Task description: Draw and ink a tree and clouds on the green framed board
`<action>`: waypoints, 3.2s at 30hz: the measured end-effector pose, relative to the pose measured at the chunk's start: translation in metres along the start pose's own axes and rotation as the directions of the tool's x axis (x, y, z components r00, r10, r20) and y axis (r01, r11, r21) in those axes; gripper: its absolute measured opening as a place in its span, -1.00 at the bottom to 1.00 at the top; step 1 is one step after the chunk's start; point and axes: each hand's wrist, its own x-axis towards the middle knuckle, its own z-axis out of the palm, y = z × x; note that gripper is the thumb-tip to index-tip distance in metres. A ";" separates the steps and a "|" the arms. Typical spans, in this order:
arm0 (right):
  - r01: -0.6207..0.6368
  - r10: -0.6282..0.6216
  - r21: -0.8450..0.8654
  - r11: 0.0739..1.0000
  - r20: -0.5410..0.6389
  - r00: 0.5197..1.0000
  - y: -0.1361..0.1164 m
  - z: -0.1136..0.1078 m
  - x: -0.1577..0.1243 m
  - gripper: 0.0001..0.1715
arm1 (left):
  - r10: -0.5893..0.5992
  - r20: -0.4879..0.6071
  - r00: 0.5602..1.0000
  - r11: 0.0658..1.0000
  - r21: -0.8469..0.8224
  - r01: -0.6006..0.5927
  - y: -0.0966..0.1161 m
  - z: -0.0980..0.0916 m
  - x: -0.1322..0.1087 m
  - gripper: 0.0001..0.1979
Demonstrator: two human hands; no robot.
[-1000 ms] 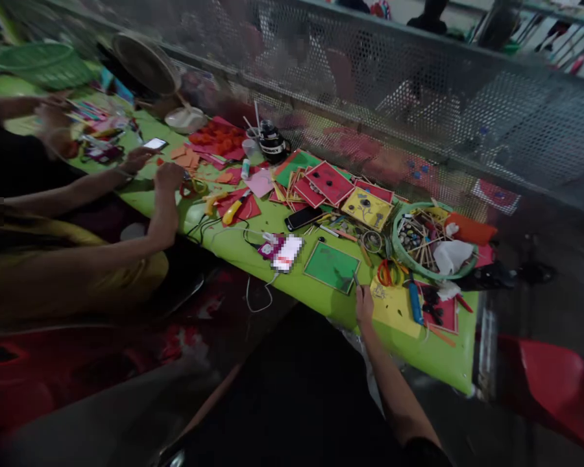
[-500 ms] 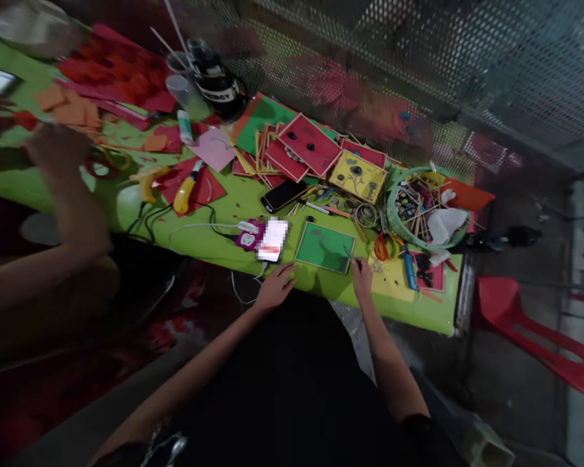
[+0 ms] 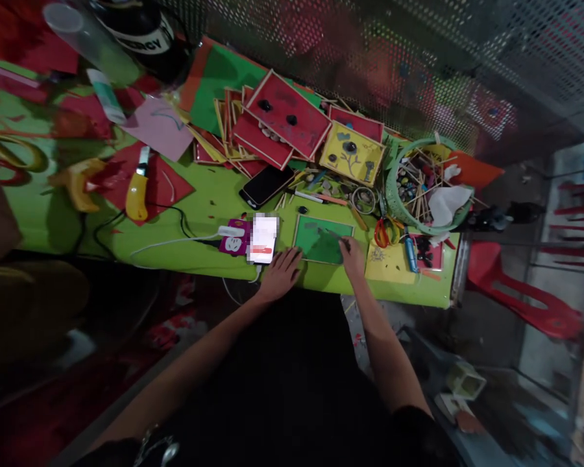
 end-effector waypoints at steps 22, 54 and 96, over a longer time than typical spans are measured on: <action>0.088 -0.076 -0.096 0.991 0.131 0.989 0.005 -0.009 0.010 -0.54 | -0.189 -0.119 0.975 0.981 0.019 0.192 0.015 -0.002 0.029 -0.24; 0.164 -0.148 -0.147 0.976 0.113 0.983 0.012 -0.004 0.011 -0.54 | -0.178 -0.130 0.975 0.984 0.010 0.181 0.016 0.004 0.023 -0.23; 0.194 -0.176 -0.163 0.967 0.116 0.977 0.012 -0.006 0.010 -0.60 | -0.118 -0.201 0.972 0.988 0.072 0.135 0.014 0.008 0.022 -0.19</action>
